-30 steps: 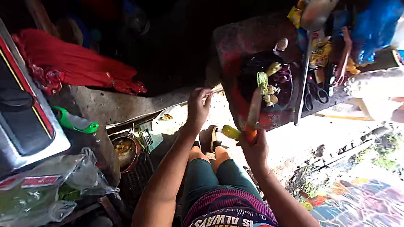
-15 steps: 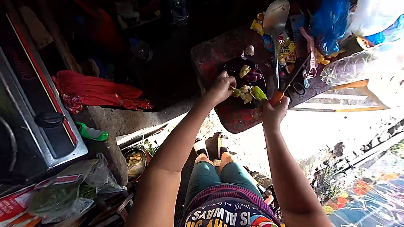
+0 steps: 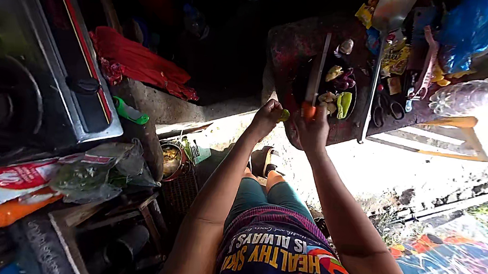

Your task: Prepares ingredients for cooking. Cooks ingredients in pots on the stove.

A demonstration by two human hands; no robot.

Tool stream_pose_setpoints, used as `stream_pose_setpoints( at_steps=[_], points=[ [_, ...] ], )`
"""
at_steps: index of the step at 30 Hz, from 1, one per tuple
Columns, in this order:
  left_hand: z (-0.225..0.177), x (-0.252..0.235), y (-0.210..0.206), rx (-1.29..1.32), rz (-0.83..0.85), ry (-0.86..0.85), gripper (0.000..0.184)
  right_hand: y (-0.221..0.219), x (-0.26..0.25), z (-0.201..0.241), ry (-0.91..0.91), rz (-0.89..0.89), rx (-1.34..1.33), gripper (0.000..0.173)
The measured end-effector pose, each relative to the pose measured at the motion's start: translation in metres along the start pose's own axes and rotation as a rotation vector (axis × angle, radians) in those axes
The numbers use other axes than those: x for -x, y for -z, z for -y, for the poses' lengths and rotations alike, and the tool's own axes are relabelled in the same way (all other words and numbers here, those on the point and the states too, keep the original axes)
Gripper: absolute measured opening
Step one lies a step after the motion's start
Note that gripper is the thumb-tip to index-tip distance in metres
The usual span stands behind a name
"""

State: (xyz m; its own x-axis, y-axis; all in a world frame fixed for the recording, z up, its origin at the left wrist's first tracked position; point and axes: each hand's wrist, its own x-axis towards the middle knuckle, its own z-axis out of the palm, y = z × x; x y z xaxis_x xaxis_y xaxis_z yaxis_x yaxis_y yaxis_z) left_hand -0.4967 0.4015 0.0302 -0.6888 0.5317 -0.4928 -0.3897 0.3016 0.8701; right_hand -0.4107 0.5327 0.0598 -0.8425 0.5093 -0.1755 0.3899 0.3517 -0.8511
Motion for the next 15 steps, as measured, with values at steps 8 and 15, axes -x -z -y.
stream_pose_setpoints(
  at_steps=[8, 15],
  points=[
    [0.057, 0.018, 0.025, 0.001, -0.169, 0.031, 0.016, -0.072, 0.008, 0.001, -0.124, 0.287, -0.017, 0.037],
    [0.127, 0.023, 0.048, 0.000, -0.269, 0.166, 0.012, -0.130, 0.018, -0.030, -0.180, 0.418, 0.085, 0.039]
  ],
)
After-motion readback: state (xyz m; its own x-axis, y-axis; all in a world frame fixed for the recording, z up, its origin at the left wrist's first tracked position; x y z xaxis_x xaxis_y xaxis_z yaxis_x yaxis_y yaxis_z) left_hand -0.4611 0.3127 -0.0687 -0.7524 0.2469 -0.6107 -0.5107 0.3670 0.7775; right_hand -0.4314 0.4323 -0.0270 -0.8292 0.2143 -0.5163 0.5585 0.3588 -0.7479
